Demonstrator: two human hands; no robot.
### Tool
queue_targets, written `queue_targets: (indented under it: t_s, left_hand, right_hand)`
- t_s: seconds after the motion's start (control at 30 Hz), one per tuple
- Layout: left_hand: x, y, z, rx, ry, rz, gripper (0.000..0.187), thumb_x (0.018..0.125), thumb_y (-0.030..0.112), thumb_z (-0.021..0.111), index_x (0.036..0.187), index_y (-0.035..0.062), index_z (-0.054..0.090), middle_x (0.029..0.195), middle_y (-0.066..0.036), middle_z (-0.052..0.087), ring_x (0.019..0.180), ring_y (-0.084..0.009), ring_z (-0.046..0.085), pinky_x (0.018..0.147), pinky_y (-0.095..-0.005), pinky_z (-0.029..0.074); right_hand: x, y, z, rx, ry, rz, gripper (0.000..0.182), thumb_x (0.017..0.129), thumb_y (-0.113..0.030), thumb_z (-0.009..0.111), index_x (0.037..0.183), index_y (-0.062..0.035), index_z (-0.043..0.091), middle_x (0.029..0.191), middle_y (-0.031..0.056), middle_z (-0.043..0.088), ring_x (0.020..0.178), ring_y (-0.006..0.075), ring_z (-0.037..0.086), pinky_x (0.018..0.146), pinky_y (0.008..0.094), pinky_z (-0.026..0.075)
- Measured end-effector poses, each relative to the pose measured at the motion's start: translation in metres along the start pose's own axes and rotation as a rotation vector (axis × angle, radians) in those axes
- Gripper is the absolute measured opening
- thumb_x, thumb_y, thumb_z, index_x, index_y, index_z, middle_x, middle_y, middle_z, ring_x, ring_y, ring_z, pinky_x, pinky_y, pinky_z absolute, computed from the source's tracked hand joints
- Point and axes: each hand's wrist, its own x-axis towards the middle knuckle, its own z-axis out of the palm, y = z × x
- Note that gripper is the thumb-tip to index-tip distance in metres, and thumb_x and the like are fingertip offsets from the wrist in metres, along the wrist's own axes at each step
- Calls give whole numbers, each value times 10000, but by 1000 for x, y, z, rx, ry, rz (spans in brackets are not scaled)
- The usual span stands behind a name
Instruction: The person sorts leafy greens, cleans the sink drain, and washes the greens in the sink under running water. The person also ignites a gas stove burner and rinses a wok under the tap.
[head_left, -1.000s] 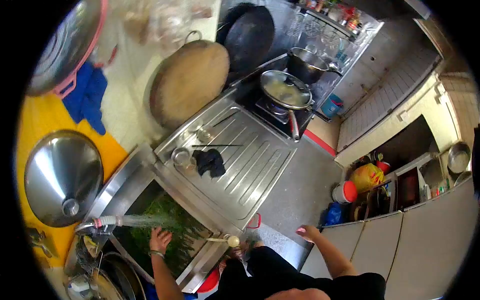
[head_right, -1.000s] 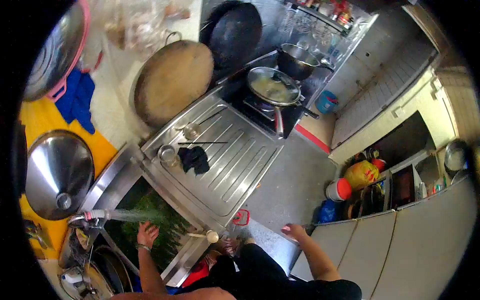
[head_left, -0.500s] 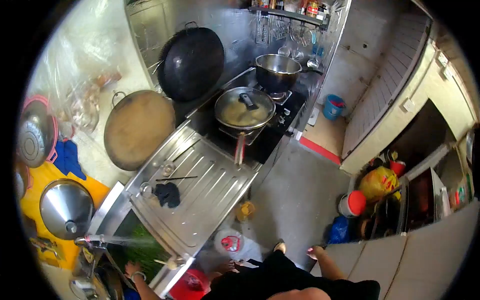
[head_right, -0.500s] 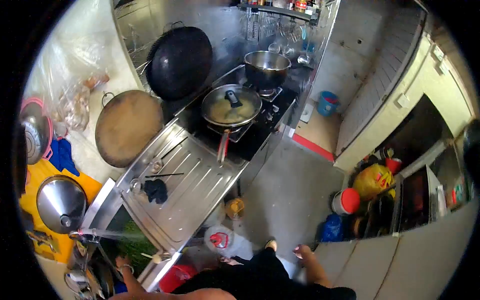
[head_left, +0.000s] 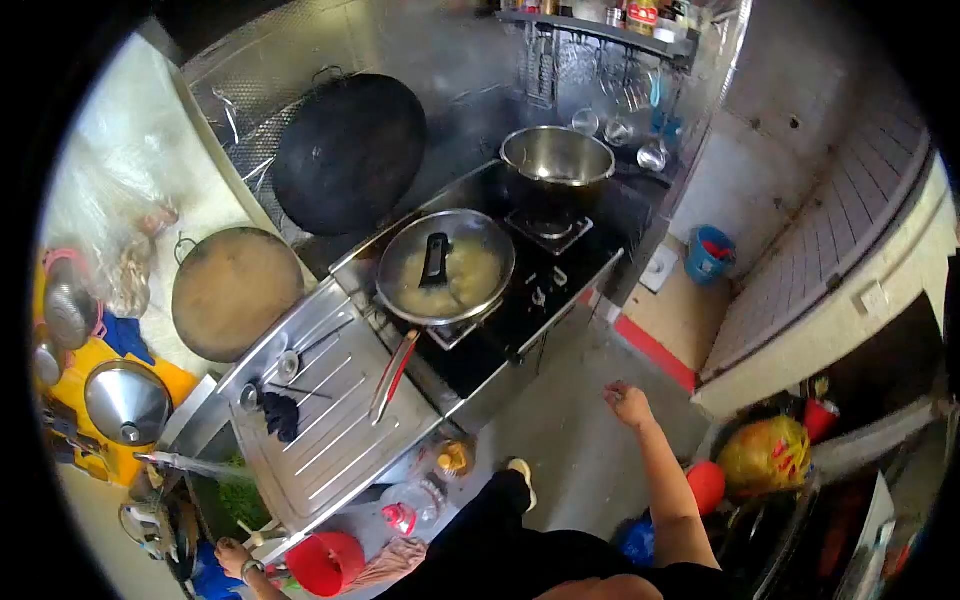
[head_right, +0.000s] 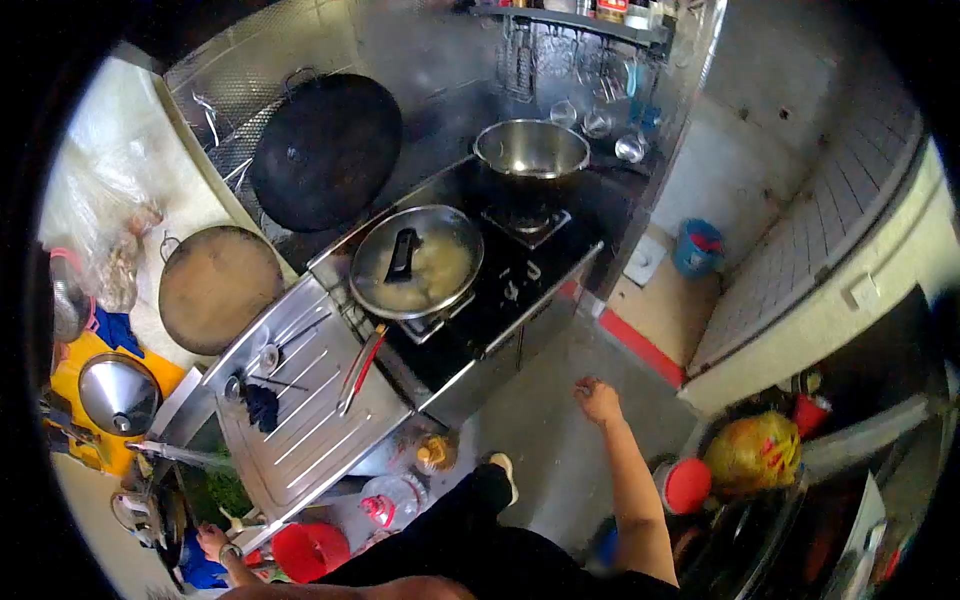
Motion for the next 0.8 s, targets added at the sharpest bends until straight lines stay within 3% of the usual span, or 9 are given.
queue_targets:
  t_s: [0.1,0.2,0.37,0.47,0.57,0.67,0.7,0.77,0.8]
  left_hand:
    - [-17,37,9,-76,13,13,225,800,319,547,989,229,630,1015,-27,587,875,-270,598,673,-465,446]
    - [-44,110,-25,-74,-58,-51,276,810,333,543,1036,193,620,1086,-44,570,994,-275,559,745,-487,430]
    - [-56,165,-37,-43,26,35,300,825,336,518,1061,173,605,1123,-51,560,1035,-275,541,787,-479,423]
    - [-77,229,-123,-6,-25,11,293,812,318,524,1045,163,609,1114,-51,563,1033,-271,539,814,-461,417]
    - [-100,253,-156,-87,81,86,286,797,304,535,1037,168,612,1104,-46,565,1020,-272,541,819,-457,417]
    - [-149,271,-186,-139,77,163,277,796,279,547,1045,172,607,1125,-49,561,1025,-273,538,837,-458,412]
    - [-157,267,-182,-94,34,159,271,797,258,570,1050,167,606,1151,-63,553,1045,-274,528,855,-461,404]
    - [-217,328,-258,4,24,71,268,807,248,584,1061,166,603,1173,-67,545,1076,-273,517,885,-453,387]
    - [-231,335,-265,-42,37,93,268,814,259,582,1065,168,603,1172,-60,545,1084,-272,514,895,-447,379]
  right_hand:
    - [83,-22,-46,-473,208,-300,266,799,-301,612,897,-55,640,968,122,632,911,342,585,821,367,450]
    - [138,-68,-119,-16,-47,17,266,779,-267,614,983,-99,648,1014,138,633,965,307,589,888,388,433]
    - [234,-35,-183,-230,275,-396,260,755,-195,646,992,-89,642,1087,143,598,976,332,576,889,396,433]
    - [308,-35,-240,-61,354,-497,317,746,-179,663,1044,-74,624,1150,152,567,1073,329,525,923,395,410]
    - [391,-40,-277,-174,445,-613,406,735,-187,681,1113,-73,585,1197,154,533,1106,331,496,937,398,398]
    - [469,-31,-283,-458,419,-782,530,730,-207,690,1215,-92,509,1199,158,524,1077,334,511,919,393,411]
    - [485,-30,-283,-454,318,-769,563,730,-209,690,1242,-102,481,1199,161,521,1076,334,510,911,393,414]
    - [511,-32,-285,-457,108,-746,633,729,-214,691,1296,-122,426,1198,167,516,1073,334,509,897,394,419]
    - [526,-30,-286,-422,68,-769,644,714,-228,704,1286,-132,425,1095,183,571,990,341,559,823,409,454]
